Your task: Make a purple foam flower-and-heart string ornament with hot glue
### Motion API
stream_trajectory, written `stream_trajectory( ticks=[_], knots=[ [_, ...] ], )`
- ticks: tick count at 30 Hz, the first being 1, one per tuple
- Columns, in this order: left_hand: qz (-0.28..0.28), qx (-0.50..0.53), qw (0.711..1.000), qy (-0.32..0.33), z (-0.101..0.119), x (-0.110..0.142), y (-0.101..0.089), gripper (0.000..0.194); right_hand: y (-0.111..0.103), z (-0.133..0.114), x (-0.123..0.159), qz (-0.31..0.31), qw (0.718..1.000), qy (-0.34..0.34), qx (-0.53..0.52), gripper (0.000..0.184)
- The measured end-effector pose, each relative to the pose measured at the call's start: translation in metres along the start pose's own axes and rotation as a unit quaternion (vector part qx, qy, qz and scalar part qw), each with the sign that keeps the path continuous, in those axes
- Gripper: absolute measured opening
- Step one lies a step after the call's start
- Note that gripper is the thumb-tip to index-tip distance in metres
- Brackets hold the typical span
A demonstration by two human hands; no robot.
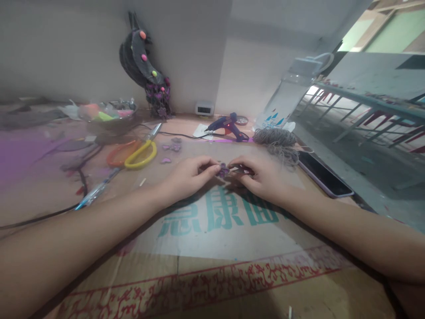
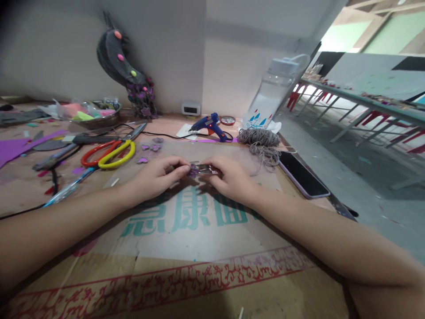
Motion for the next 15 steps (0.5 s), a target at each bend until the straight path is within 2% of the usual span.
stream_trajectory(
  ticks=[4, 7, 12, 15],
  knots=[
    [-0.009, 0.002, 1.0, 0.01, 0.0011, -0.0002, -0.0005, 0.03, 0.0038, 0.0032, 0.0018, -0.019, 0.999, 0.015, -0.044, 0.026],
    [-0.018, 0.007, 1.0, 0.007, 0.0019, -0.0003, -0.0002, 0.028, 0.0058, 0.0044, 0.0028, -0.037, 0.996, 0.034, -0.069, 0.021],
    [-0.032, -0.004, 0.999, 0.011, 0.0012, -0.0007, 0.0026, 0.023, 0.0064, 0.0035, 0.0037, -0.027, 0.994, 0.063, -0.086, 0.015],
    [-0.038, -0.013, 0.999, 0.013, 0.0012, -0.0009, 0.003, 0.023, 0.0042, 0.0018, 0.0027, -0.021, 0.995, 0.058, -0.079, 0.013]
  ],
)
Point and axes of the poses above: each hand's wrist, its own x-axis away from the middle knuckle, its own y-axis out of the palm, z = x × y, the point moved 2 cm from there along -x, towards the middle knuckle, and after that the axes turned 13 degrees about z, right-handed, at the moved point
